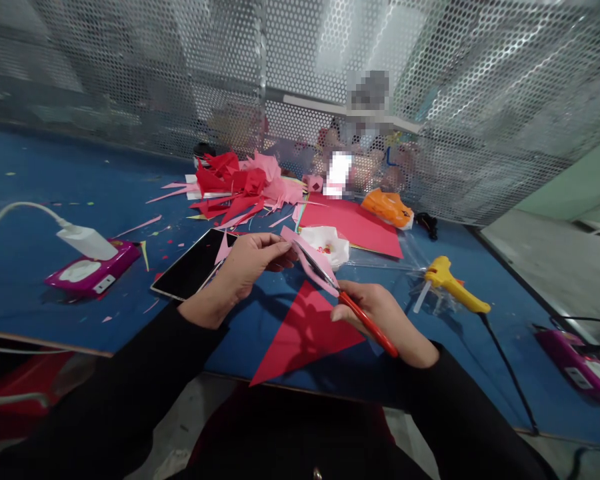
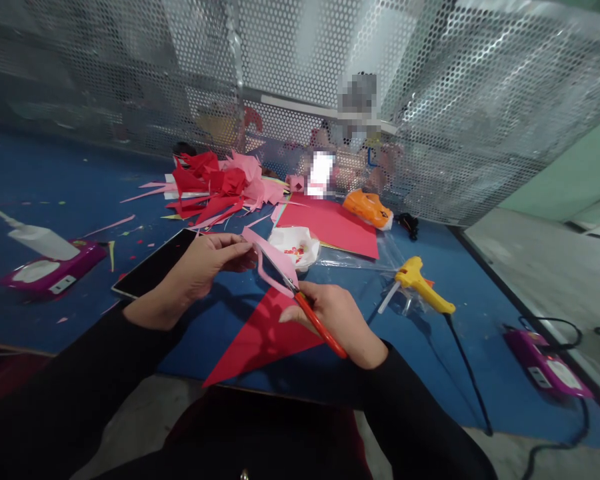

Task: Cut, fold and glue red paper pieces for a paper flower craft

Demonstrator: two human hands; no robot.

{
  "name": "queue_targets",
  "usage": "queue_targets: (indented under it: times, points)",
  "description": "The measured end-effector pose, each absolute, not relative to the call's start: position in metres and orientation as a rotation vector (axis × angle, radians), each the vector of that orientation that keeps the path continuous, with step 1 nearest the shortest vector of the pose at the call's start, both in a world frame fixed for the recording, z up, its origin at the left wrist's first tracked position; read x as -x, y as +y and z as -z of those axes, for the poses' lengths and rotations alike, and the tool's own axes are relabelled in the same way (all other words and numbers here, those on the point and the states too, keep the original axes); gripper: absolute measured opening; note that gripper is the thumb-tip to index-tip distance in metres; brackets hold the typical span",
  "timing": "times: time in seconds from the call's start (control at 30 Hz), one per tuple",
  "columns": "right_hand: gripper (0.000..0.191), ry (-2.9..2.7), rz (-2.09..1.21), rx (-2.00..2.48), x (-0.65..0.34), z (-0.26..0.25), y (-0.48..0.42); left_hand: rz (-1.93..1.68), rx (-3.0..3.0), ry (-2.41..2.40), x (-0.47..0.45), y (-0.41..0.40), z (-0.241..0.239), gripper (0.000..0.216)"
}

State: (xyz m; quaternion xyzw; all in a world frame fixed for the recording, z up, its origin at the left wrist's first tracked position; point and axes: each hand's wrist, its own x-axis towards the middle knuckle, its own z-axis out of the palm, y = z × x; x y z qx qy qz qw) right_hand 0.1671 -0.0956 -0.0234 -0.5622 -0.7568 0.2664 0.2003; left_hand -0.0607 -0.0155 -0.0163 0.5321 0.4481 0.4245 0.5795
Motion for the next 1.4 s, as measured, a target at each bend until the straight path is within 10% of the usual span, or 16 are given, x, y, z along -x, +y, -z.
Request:
queue_targets:
  times: [1.4]
  points:
    - [0.087, -2.17, -0.761, 1.501, -0.1683, 0.0243, -0.0969, -0.936, -1.219, 0.952, 0.0577, -0.0176, 0.0199, 0.018]
